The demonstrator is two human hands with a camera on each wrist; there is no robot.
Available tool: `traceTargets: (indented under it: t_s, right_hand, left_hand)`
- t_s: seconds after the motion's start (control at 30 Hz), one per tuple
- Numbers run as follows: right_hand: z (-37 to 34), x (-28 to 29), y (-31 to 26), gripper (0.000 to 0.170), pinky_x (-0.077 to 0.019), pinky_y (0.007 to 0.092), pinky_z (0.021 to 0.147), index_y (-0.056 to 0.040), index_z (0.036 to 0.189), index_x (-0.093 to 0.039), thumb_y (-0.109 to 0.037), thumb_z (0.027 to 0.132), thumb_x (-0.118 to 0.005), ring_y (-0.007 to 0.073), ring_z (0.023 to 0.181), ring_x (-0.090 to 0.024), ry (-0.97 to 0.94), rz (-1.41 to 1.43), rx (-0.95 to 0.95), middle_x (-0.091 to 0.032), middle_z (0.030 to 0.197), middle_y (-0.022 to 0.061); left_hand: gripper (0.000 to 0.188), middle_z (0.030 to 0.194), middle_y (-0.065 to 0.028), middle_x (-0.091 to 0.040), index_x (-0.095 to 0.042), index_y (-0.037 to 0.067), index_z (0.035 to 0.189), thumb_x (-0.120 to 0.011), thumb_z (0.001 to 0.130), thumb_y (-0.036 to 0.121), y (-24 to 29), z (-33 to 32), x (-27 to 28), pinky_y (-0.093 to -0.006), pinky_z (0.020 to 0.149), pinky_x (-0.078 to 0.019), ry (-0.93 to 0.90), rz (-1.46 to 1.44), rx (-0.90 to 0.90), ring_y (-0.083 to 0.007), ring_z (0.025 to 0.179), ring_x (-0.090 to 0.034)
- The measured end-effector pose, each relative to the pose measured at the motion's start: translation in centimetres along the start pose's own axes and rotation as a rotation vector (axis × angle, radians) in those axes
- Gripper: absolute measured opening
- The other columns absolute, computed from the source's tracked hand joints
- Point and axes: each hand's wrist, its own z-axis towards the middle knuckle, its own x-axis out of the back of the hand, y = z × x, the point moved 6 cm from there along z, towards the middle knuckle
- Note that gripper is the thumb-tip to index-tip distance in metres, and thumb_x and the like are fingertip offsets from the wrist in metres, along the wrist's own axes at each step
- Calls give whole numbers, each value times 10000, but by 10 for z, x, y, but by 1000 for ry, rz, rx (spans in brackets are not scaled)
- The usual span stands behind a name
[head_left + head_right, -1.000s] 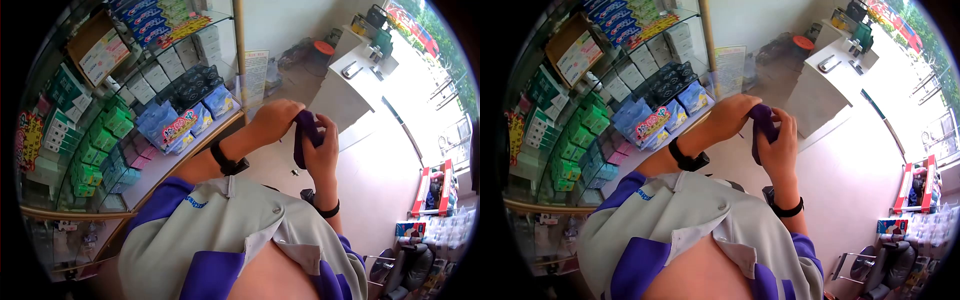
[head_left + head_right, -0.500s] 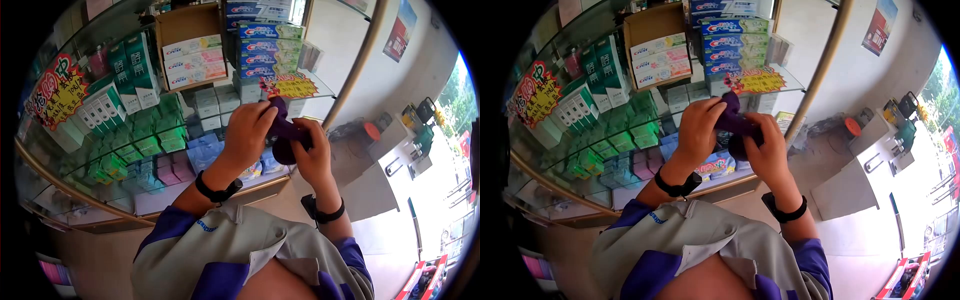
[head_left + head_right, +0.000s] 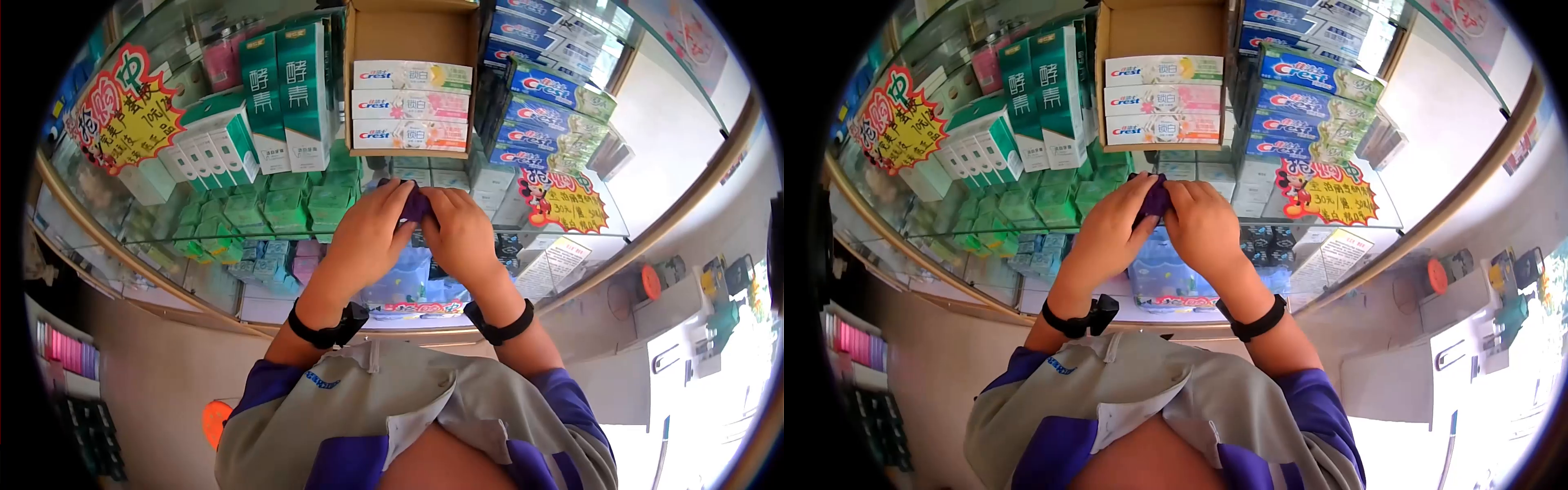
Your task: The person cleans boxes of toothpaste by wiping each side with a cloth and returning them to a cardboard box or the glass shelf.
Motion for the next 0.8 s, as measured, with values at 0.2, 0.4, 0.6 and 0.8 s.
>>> traceTargets:
  t_s: [0.2,0.4,0.6,0.8]
  right_hand:
    - [-3,14,25,312,-500,456,754,-1,1075,-587,-48,768,-617,371,896,-600,6,51,-38,-641,974,171]
    - [-16,22,44,366,-503,432,758,-4,1123,-586,-50,761,-620,361,895,-600,81,-7,-62,-641,967,152]
    - [-14,23,39,355,-502,421,747,-28,1105,-604,-25,750,-616,344,874,-600,87,-24,-29,-642,952,139]
    - [30,34,28,368,-495,466,762,-20,1137,-590,-24,769,-607,405,882,-593,-20,132,-54,-602,899,179]
  left_hand:
    - [519,1308,-250,-540,-465,-50,1322,-616,861,133,10,22,-40,-457,1021,-424,3,17,30,-410,1202,-524]
    - [552,1212,-232,-596,-489,-53,1280,-629,836,244,35,26,-56,-468,951,-449,176,192,49,-396,1104,-576]
    - [494,1168,-216,-618,-529,-33,1234,-636,856,266,31,16,-29,-463,876,-484,35,83,88,-389,1031,-607]
    - [382,1107,-218,-630,-554,-27,1172,-648,854,161,17,66,43,-452,838,-496,25,223,-15,-400,997,-606]
